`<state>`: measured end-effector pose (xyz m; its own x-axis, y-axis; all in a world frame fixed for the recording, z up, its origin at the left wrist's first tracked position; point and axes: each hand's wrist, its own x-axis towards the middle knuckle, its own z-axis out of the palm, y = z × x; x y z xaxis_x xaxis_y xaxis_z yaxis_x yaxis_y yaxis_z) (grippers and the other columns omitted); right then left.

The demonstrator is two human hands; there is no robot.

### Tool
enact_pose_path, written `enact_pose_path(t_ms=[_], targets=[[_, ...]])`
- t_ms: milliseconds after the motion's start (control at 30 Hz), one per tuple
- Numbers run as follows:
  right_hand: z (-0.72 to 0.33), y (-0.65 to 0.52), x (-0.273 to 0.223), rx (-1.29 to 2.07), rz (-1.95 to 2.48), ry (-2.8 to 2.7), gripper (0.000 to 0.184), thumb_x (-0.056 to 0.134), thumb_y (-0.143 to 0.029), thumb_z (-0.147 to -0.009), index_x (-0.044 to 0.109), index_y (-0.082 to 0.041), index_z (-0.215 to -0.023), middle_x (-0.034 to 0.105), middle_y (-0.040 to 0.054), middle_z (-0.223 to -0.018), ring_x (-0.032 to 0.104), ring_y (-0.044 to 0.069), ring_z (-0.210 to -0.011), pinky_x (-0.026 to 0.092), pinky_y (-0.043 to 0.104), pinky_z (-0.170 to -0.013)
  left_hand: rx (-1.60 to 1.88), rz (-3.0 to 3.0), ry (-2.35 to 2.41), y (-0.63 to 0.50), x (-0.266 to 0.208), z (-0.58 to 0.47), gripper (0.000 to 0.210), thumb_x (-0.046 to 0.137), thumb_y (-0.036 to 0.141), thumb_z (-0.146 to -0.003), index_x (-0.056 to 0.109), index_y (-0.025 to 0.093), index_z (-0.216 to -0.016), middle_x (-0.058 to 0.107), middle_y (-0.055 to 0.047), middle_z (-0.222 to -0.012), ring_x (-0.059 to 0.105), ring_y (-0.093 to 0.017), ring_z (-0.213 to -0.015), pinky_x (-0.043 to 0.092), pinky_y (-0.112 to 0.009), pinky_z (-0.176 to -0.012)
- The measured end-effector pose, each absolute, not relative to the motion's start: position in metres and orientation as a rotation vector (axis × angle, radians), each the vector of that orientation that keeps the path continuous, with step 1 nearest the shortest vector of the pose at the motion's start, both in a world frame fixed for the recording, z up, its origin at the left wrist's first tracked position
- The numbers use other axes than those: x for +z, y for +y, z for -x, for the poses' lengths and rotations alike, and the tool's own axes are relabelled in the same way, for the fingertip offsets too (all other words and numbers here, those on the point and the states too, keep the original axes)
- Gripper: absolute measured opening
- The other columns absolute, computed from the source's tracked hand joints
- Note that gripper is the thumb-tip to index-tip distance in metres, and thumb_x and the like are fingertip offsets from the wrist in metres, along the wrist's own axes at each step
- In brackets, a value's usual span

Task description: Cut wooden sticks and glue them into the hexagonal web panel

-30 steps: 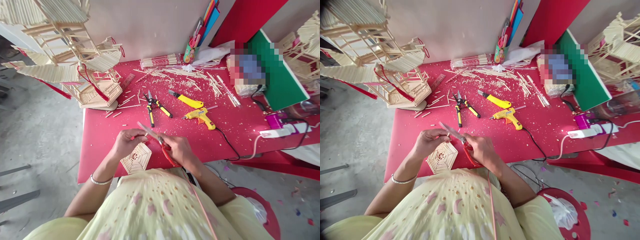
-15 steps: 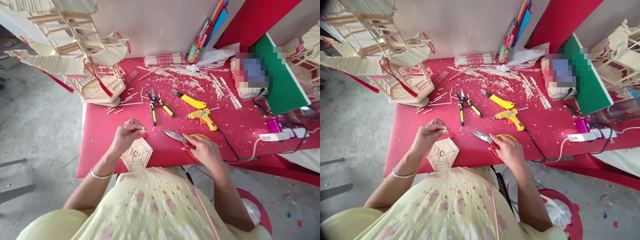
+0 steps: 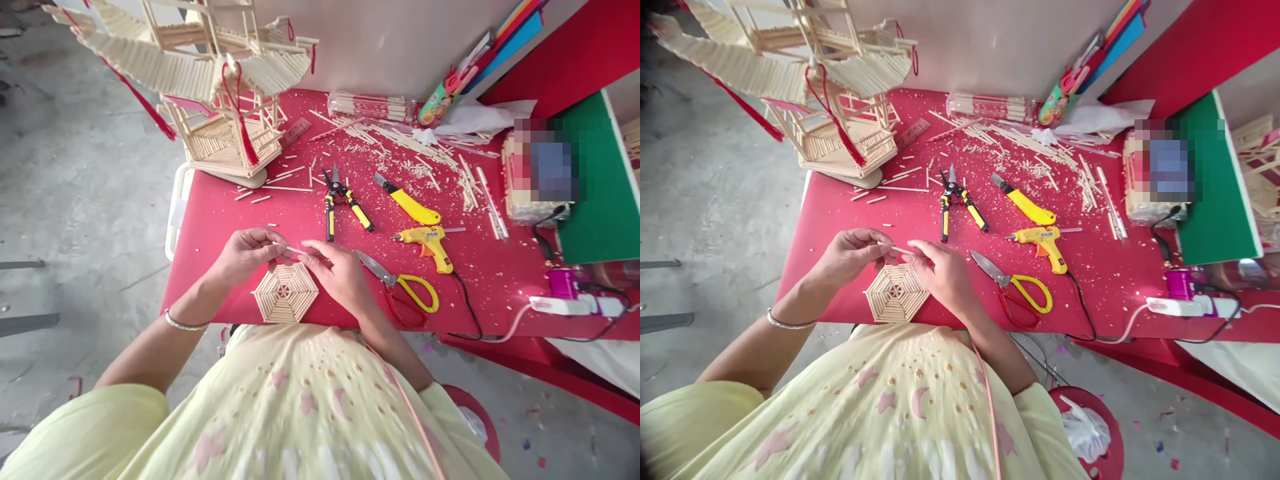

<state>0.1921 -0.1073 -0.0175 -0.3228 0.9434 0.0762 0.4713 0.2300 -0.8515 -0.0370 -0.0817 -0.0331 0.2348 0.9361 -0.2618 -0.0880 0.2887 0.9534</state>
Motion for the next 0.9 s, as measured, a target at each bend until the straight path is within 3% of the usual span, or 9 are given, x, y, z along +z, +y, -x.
enact_pose_path(t_ms=[133, 333, 567, 733, 900], targets=[[-0.176, -0.089, -0.034, 0.873, 1.269, -2.065, 0.020, 0.057, -0.026, -0.104, 0.076, -0.019, -0.104, 0.075, 0.0050, -0.097, 0.069, 0.016, -0.092, 0.052, 0.028, -0.088, 0.727, -1.265, 1.203, -0.076, -0.034, 0.051, 0.018, 0.081, 0.034, -0.078, 0.083, 0.017, -0.085, 0.079, -0.009, -0.075, 0.072, -0.018, -0.063, 0.054, -0.026, -0.055], [-0.176, -0.084, -0.048, 0.632, 1.190, -2.338, 0.026, 0.054, -0.011, -0.100, 0.076, -0.019, -0.111, 0.073, 0.0073, -0.097, 0.061, 0.022, -0.099, 0.050, 0.034, -0.090, 0.317, -1.754, 1.081, -0.034, -0.029, 0.058, 0.014, 0.075, 0.032, -0.075, 0.084, 0.021, -0.075, 0.078, -0.003, -0.074, 0.067, -0.014, -0.066, 0.048, -0.021, -0.061], [-0.184, -0.108, -0.068, 0.562, 1.364, -2.045, 0.029, 0.053, -0.028, -0.105, 0.068, -0.024, -0.129, 0.072, 0.0087, -0.114, 0.065, 0.022, -0.107, 0.052, 0.036, -0.096, -0.082, -1.775, 1.142, -0.008, -0.020, 0.043, 0.018, 0.070, 0.032, -0.072, 0.081, 0.018, -0.075, 0.070, 0.002, -0.063, 0.057, -0.009, -0.057, 0.039, -0.019, -0.053], [-0.198, -0.137, -0.082, 0.554, 1.332, -2.044, 0.021, 0.055, -0.027, -0.103, 0.073, -0.023, -0.114, 0.073, 0.0067, -0.101, 0.067, 0.019, -0.095, 0.054, 0.034, -0.090, -0.238, -1.621, 1.196, -0.011, -0.020, 0.036, 0.017, 0.067, 0.031, -0.071, 0.072, 0.017, -0.064, 0.062, 0.002, -0.051, 0.055, -0.011, -0.048, 0.040, -0.020, -0.048], [-0.200, -0.143, -0.087, 0.562, 1.294, -2.134, 0.020, 0.062, -0.027, -0.099, 0.076, -0.025, -0.112, 0.071, 0.0055, -0.097, 0.066, 0.018, -0.091, 0.053, 0.032, -0.086, -0.322, -1.576, 1.179, -0.012, -0.024, 0.034, 0.013, 0.065, 0.028, -0.069, 0.072, 0.017, -0.068, 0.061, 0.002, -0.051, 0.056, -0.011, -0.048, 0.042, -0.020, -0.047]])
